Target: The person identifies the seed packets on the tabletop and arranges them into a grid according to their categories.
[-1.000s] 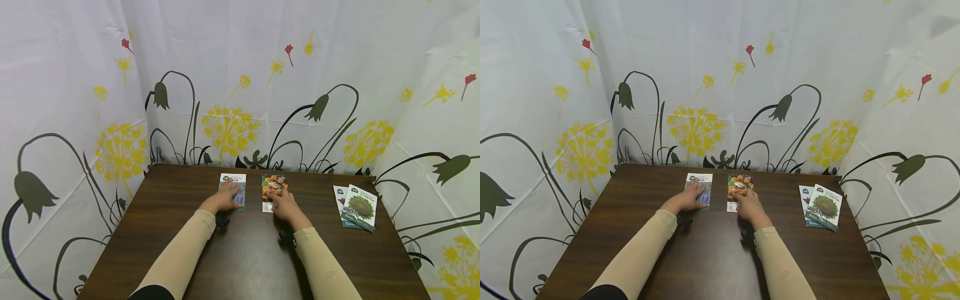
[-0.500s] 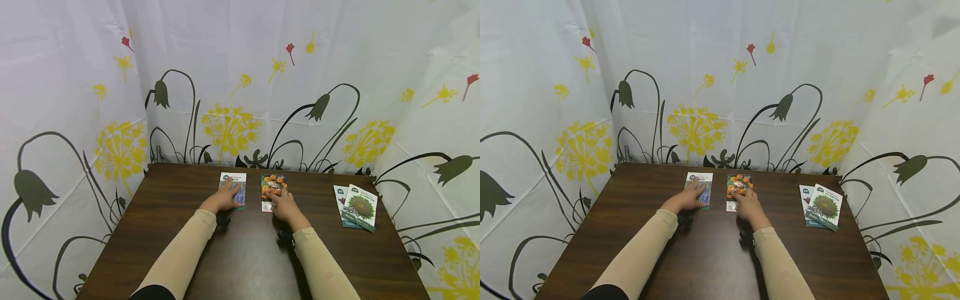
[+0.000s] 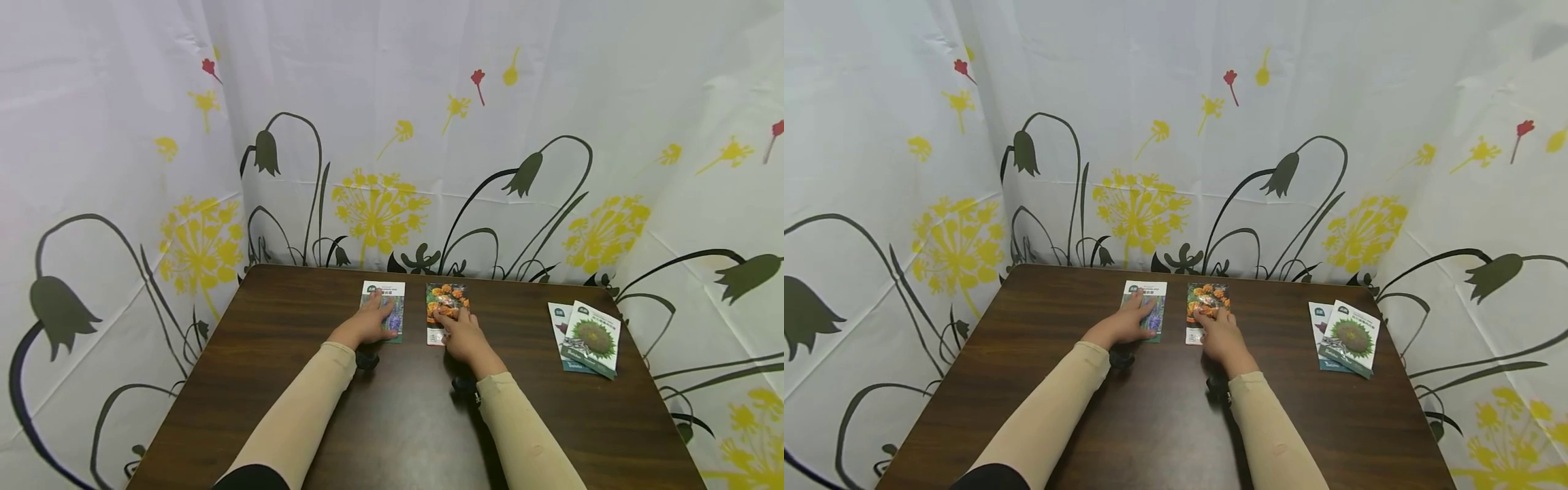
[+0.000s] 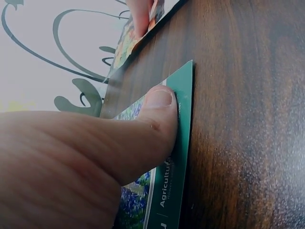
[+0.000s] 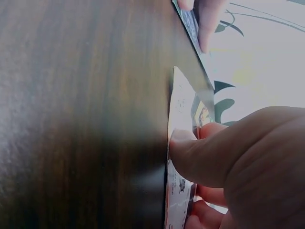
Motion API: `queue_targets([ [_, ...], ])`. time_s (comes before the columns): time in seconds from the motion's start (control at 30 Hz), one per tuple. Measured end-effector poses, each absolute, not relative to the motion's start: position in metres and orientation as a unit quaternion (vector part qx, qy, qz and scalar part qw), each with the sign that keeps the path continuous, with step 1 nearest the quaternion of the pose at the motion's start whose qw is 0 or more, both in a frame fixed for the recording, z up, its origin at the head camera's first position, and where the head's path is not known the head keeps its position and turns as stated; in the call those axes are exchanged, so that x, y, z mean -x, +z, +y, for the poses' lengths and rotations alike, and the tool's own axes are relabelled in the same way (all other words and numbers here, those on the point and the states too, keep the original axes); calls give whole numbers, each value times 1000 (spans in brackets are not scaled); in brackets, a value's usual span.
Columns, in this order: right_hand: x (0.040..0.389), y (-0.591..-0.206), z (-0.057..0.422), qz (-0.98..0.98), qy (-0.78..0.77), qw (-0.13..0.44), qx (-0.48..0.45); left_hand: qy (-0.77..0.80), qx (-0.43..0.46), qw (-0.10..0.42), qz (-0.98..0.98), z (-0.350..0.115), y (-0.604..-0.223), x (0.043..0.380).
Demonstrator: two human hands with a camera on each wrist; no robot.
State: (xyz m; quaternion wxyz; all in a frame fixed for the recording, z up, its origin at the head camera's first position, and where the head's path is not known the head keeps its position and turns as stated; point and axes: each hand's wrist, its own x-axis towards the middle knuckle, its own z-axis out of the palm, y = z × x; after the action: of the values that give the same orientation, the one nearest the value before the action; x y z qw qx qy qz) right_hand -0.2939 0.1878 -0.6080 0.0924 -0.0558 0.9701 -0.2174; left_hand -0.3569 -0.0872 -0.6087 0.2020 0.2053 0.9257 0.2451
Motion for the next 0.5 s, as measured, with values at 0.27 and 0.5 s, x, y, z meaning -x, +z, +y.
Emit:
queue_targets([
  [0.27, 292, -606, 192, 968, -228, 83, 62, 234, -205, 200, 929, -85, -601, 351],
  [0.5, 291, -607, 193, 969, -222, 62, 89, 202, -200, 191, 939, -85, -599, 350],
])
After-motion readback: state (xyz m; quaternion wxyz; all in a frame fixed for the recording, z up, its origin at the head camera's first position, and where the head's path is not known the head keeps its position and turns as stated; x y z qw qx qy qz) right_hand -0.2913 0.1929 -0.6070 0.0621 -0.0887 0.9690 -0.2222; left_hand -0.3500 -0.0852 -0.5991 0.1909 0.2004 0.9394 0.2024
